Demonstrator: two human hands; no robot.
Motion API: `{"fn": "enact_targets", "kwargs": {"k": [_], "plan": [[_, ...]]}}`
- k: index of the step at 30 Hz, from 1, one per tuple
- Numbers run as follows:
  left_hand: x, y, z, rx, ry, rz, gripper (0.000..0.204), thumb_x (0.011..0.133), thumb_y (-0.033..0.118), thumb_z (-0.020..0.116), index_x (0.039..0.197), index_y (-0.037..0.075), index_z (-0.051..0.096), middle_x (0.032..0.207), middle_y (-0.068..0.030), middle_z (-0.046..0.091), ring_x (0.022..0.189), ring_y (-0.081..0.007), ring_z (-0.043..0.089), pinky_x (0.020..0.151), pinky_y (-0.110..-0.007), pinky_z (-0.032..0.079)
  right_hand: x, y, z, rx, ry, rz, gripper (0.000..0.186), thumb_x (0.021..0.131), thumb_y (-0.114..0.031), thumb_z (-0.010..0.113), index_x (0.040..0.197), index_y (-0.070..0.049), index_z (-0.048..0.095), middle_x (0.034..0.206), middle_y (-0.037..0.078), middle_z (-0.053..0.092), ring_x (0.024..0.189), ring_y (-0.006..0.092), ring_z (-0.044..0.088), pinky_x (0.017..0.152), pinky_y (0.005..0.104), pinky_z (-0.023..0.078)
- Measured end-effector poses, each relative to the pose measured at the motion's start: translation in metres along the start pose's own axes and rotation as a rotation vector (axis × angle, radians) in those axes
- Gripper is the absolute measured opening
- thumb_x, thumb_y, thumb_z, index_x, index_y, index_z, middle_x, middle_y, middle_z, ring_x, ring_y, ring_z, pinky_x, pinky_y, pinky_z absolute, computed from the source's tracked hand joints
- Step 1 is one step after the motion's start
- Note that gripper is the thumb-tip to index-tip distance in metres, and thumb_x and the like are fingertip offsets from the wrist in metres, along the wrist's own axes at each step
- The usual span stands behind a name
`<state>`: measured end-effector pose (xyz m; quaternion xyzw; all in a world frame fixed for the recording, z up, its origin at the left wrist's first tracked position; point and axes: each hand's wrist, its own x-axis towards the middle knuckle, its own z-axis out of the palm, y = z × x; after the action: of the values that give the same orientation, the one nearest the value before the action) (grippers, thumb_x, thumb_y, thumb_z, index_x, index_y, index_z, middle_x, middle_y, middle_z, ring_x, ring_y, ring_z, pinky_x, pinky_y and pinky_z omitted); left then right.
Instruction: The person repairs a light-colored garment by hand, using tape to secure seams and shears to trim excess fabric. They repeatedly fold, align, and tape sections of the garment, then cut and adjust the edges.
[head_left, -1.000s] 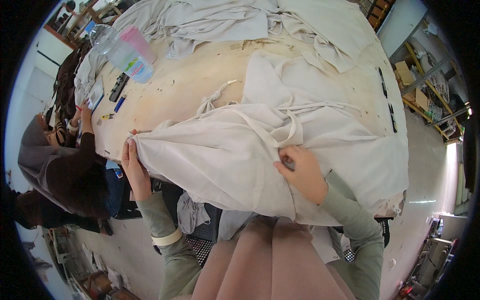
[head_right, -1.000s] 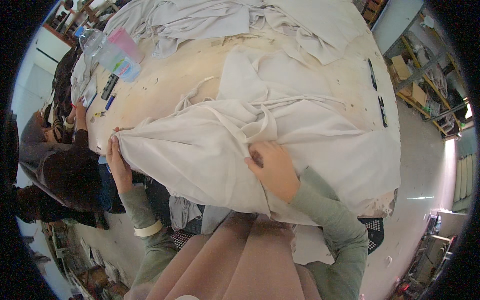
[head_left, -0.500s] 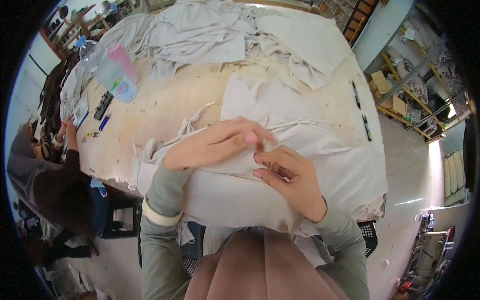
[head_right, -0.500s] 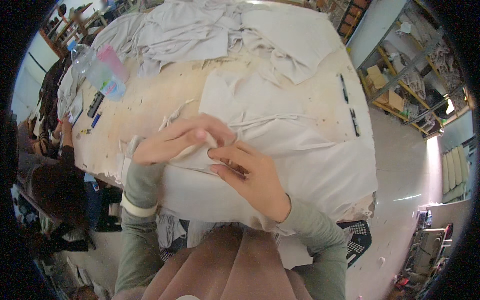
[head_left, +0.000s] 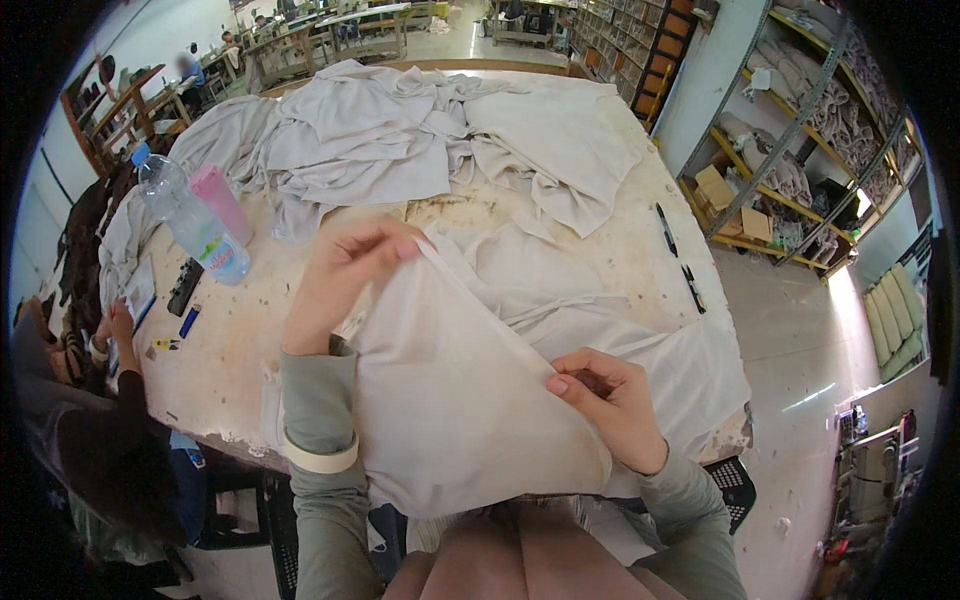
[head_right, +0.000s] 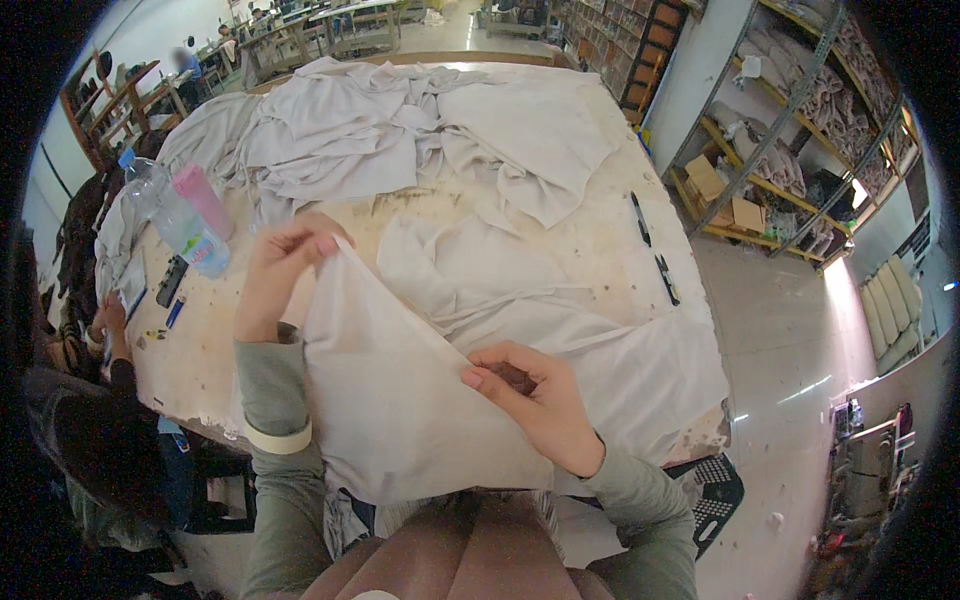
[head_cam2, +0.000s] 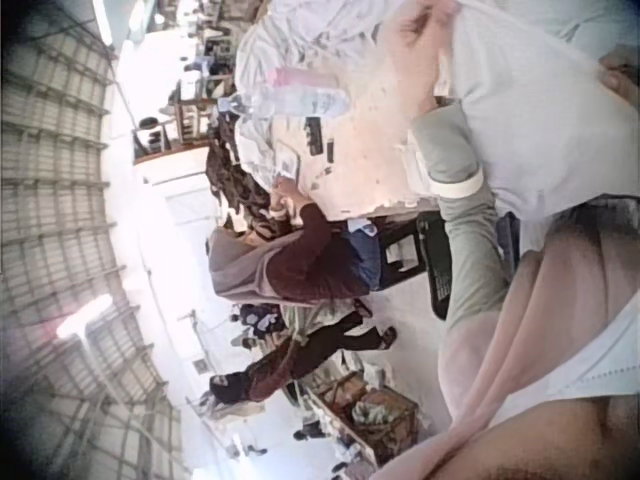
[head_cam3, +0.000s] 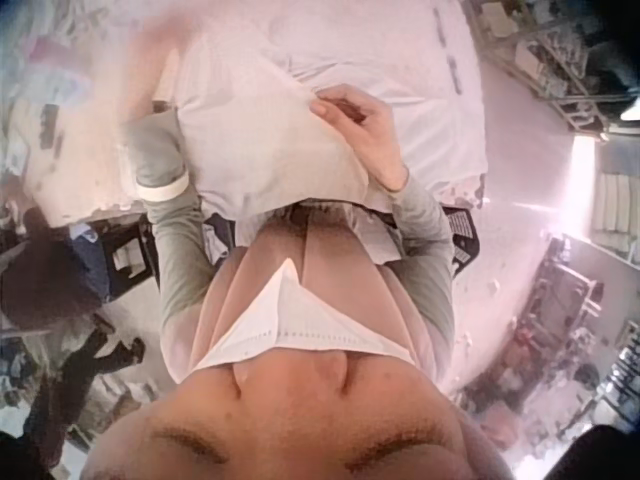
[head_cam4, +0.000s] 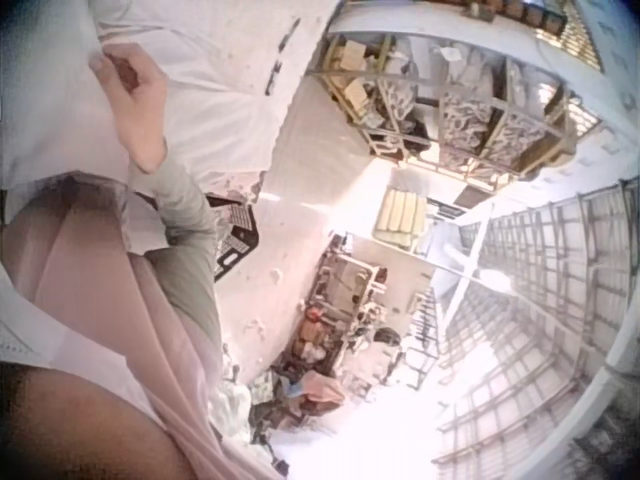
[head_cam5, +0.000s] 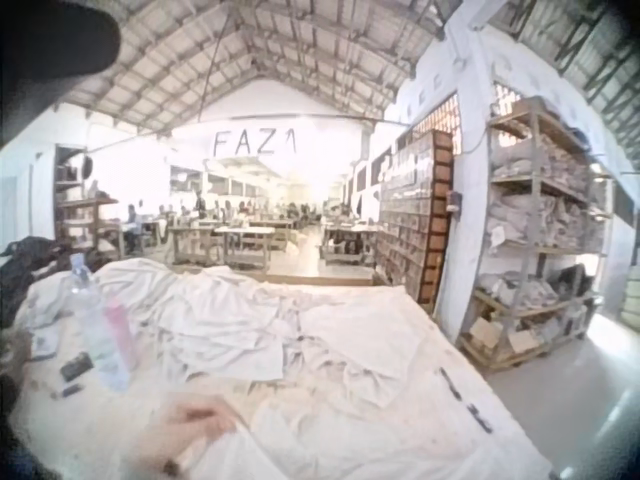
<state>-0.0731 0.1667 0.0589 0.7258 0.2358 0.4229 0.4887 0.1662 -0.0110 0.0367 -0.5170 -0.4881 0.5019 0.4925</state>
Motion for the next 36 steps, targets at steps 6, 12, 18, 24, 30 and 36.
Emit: {"fn": "enact_targets", "kwargs": {"k": [6,12,18,24,30,36], "plan": [[-0.002,0.000,-0.031,-0.019,0.427,0.057,0.018,0.087,0.019,0.062,0.091,0.002,0.067,0.085,0.0007,0.063,0.080,-0.0061,0.053,0.077,-0.020,0.039,0.008,0.012,0.001,-0.142,0.019,-0.054,0.018,0.086,-0.013,0.067,0.096,0.002,0.065,0.082,0.000,0.060,0.072,0.0050,0.050,0.064,0.0201,0.040],[-0.013,0.001,-0.058,-0.047,0.576,0.034,0.024,0.087,0.025,0.064,0.096,0.003,0.068,0.088,0.0007,0.064,0.082,-0.0058,0.055,0.076,-0.020,0.039,0.014,0.017,0.002,-0.208,-0.037,-0.072,0.017,0.084,-0.012,0.067,0.094,0.002,0.065,0.078,0.000,0.057,0.066,0.0057,0.044,0.061,0.0212,0.038],[-0.022,-0.009,-0.094,-0.147,0.759,0.038,0.025,0.090,0.022,0.061,0.105,0.002,0.065,0.094,-0.0016,0.065,0.085,-0.0076,0.058,0.078,-0.023,0.045,0.020,0.023,-0.004,-0.272,-0.027,-0.110,0.016,0.083,-0.013,0.068,0.093,0.000,0.065,0.075,-0.001,0.056,0.065,0.0063,0.044,0.061,0.0218,0.038],[-0.035,-0.015,-0.128,-0.204,0.913,0.068,0.023,0.092,0.018,0.059,0.108,0.002,0.063,0.097,-0.0026,0.065,0.078,-0.0095,0.062,0.069,-0.024,0.051,0.027,0.024,-0.020,-0.337,-0.045,-0.018,0.019,0.083,-0.015,0.067,0.096,-0.001,0.066,0.082,-0.001,0.061,0.068,0.0067,0.045,0.063,0.0228,0.039],[-0.041,-0.026,-0.143,-0.090,0.982,0.108,0.023,0.093,0.018,0.056,0.107,0.001,0.062,0.099,-0.0041,0.065,0.082,-0.0105,0.061,0.072,-0.023,0.049,0.033,0.012,-0.028,-0.242,-0.007,-0.090,0.017,0.085,-0.013,0.065,0.098,-0.001,0.064,0.087,0.000,0.062,0.072,0.0069,0.048,0.066,0.0223,0.040],[-0.012,-0.002,-0.058,0.886,0.823,0.174,0.030,0.088,0.015,0.059,0.116,0.005,0.057,0.108,-0.0059,0.061,0.097,-0.0191,0.056,0.087,-0.031,0.043,0.041,-0.014,-0.019,-0.166,-0.002,-0.142,0.013,0.090,-0.009,0.059,0.101,-0.001,0.059,0.080,-0.003,0.057,0.072,0.0027,0.047,0.064,0.0178,0.038]]}}
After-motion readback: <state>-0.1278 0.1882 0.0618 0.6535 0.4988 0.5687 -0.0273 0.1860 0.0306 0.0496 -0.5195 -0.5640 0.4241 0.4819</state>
